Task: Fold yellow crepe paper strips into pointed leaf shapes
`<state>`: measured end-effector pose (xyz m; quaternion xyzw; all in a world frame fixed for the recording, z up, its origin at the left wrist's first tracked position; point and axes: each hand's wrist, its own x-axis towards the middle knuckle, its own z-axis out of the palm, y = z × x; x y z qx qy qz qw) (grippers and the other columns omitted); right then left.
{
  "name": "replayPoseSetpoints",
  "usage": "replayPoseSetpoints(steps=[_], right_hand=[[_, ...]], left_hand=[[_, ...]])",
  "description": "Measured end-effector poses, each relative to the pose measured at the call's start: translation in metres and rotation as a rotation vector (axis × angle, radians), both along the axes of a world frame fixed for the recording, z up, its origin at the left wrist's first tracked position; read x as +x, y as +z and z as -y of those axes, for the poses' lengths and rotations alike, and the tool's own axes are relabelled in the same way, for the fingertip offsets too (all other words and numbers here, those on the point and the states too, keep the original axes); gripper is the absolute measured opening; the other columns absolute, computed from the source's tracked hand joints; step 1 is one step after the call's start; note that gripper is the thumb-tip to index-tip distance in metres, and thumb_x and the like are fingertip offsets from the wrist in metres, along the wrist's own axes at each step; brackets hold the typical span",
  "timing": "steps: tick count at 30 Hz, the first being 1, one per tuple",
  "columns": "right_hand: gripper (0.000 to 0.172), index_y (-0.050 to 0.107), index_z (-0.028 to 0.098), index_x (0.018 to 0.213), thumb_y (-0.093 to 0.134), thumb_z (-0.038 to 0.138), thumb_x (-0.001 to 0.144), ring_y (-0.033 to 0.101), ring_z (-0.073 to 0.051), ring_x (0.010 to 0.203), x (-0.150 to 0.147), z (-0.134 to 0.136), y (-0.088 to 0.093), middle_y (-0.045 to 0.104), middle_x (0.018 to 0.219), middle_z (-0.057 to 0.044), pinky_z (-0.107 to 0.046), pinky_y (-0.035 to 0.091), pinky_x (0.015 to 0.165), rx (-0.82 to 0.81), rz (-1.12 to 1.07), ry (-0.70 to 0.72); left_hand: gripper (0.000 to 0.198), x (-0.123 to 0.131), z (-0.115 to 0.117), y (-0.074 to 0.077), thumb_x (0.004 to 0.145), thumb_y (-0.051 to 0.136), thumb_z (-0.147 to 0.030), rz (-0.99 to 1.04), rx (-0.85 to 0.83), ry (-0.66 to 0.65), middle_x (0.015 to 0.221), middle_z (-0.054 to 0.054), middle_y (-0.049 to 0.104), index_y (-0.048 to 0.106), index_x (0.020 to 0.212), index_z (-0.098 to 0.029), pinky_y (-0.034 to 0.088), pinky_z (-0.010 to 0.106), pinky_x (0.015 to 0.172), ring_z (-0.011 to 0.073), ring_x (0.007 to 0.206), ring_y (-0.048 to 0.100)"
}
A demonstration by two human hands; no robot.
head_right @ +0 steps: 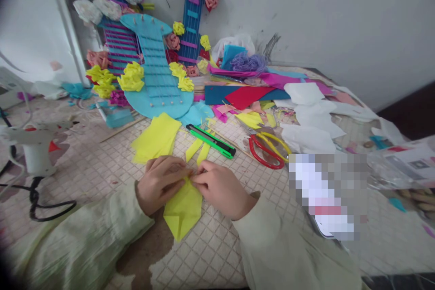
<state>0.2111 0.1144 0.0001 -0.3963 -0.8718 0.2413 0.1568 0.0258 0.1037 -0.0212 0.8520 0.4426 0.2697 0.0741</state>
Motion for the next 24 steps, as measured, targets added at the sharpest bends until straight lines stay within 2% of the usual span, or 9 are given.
replayPoseSetpoints(steps=[8,20,24], right_hand=[[0.02,0.066,0.02,0.081,0.047,0.016,0.081,0.051,-0.011,0.072,0.001,-0.0009,0.0017,0.053,0.08,-0.001,-0.024,0.039,0.066,0.002,-0.005,0.018],[0.019,0.066,0.02,0.081,0.047,0.017,0.082,0.05,-0.011,0.072,0.0015,-0.0004,0.0023,0.053,0.08,-0.001,-0.024,0.039,0.066,-0.013,-0.005,0.021],[0.02,0.066,0.02,0.082,0.046,0.018,0.082,0.05,-0.011,0.072,0.0012,-0.0008,0.0013,0.053,0.08,-0.001,-0.025,0.039,0.066,-0.01,-0.011,0.025]], left_hand=[[0.026,0.0002,0.0013,-0.0023,0.078,0.045,-0.021,-0.021,0.03,0.008,0.1,0.003,0.056,0.06,0.098,-0.028,0.03,0.038,0.076,0.0216,0.094,0.046],[0.026,-0.0005,0.0,-0.0015,0.077,0.046,-0.021,0.01,-0.017,-0.009,0.097,0.004,0.057,0.059,0.099,-0.024,0.032,0.038,0.077,0.0214,0.094,0.047],[0.025,-0.0008,-0.0001,-0.0013,0.077,0.045,-0.021,0.013,0.007,-0.017,0.098,0.003,0.057,0.062,0.094,-0.028,0.031,0.038,0.076,0.0219,0.094,0.046]])
